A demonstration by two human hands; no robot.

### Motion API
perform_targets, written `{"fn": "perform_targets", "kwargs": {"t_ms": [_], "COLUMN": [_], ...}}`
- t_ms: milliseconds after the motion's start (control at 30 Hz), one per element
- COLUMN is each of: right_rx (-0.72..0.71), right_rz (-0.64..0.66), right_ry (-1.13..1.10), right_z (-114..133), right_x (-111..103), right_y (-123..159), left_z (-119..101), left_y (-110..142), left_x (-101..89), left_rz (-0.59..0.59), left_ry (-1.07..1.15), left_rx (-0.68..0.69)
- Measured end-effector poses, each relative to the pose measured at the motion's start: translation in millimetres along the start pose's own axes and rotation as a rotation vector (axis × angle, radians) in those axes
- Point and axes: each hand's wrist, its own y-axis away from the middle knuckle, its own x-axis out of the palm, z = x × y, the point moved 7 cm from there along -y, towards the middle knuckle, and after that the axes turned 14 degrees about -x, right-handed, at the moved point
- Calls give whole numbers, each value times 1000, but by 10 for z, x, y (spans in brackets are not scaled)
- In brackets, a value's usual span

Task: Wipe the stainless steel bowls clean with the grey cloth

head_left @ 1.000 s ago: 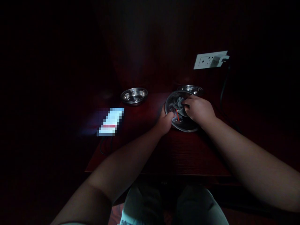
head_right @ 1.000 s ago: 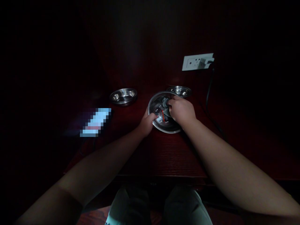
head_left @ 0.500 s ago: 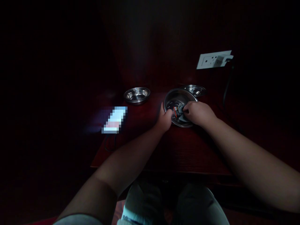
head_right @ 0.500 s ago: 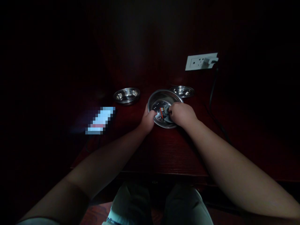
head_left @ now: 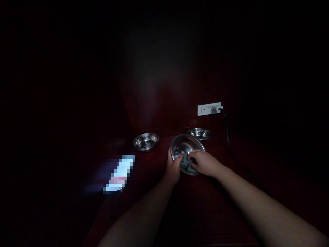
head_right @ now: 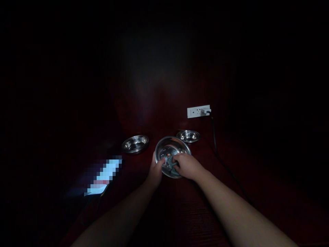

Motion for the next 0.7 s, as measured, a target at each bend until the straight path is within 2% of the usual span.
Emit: {"fn": "perform_targets", "kwargs": {"t_ms": [333, 700], "right_rx": [-58, -88], "right_rz": [1, 18], "right_ry": [-145, -194], "right_z": [85, 121], "right_x": [34, 48], "right_y": [-4, 2], "left_z": [54, 67], "left_y": [-21, -40], "left_x": [-17, -8], "left_rz": [26, -6], "left_ry": [19, 31], "left_rx": [4, 10]}}
